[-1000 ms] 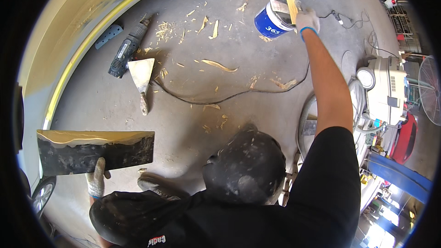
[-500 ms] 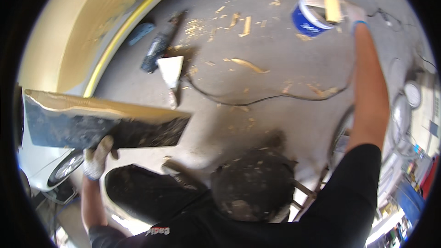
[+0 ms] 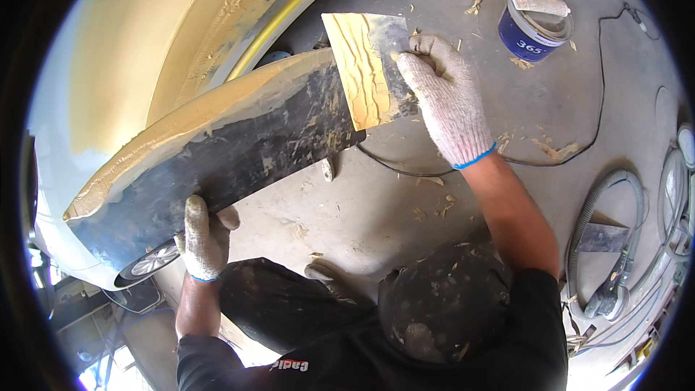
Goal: The person applies yellow body filler to a car's side panel using a small metal spreader and a larger flexible spreader. They smooth the filler across the surface and blend the edges.
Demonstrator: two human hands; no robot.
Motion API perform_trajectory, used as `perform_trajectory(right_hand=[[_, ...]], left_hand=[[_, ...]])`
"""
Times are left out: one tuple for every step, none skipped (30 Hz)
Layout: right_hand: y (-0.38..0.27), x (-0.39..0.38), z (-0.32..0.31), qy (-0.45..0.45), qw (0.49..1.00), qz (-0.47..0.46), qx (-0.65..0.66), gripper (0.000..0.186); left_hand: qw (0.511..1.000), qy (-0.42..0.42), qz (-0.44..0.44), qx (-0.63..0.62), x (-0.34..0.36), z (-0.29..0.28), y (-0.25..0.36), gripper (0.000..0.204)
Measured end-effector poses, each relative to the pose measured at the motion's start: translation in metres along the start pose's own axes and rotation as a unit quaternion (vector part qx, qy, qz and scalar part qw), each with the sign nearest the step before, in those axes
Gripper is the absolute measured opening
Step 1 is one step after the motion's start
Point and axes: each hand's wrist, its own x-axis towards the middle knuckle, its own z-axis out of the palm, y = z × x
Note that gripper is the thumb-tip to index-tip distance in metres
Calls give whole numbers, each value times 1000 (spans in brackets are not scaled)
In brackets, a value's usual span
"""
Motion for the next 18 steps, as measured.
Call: perform_trajectory(right_hand=[[1,2,6,5,999,-21,-25,19],[1,2,12,-1,1000,-15,-23,18],[0,0,18,-7,1000,-9,-22,17],[-3,-2,20,-13,1000,-2,-20,16],[-11,-3,20,-38,998,27,-33,15],[-12,-5,22,-40,998,17,-37,14],[-12,-7,24,-42,998,7,-41,14],[-11,-8,25,-43,998,-2,-45,14],[-10,-6,26,-48,996,-36,-59,15],[-11,-7,28,-47,996,-47,-62,16],[-13,-8,30,-46,995,-58,-66,17],[-15,-8,32,-46,994,-71,-67,18],[-16,-8,32,-45,994,-74,-74,18],[-18,-9,32,-44,993,-77,-80,19],[-20,-10,34,-47,992,-82,-80,19],[-23,-10,35,-49,992,-86,-76,19],[-26,-10,36,-52,992,-90,-72,18],[-29,-10,35,-56,992,-95,-67,18]], left_hand=[[1000,-13,0,7,2,-2,-2,42],[1000,-26,0,14,2,-4,-3,40],[998,-40,-21,41,1,-5,-1,38],[995,-61,-18,72,1,-4,2,38],[991,-82,-15,102,2,-2,8,38],[986,-100,-14,135,2,5,15,38],[984,-114,11,135,2,12,18,34],[988,-108,6,108,2,17,16,32],[992,-104,1,78,3,20,12,31],[994,-99,-3,47,4,21,10,29],[992,-114,-14,57,5,20,12,26],[989,-117,-27,81,7,24,18,25],[986,-120,-40,105,8,32,26,25],[985,-131,-34,108,10,41,28,23],[983,-139,-29,116,10,48,33,22],[988,-120,-14,99,10,61,32,21],[985,-134,-28,102,10,66,34,19],[983,-147,-40,105,9,72,35,17]])
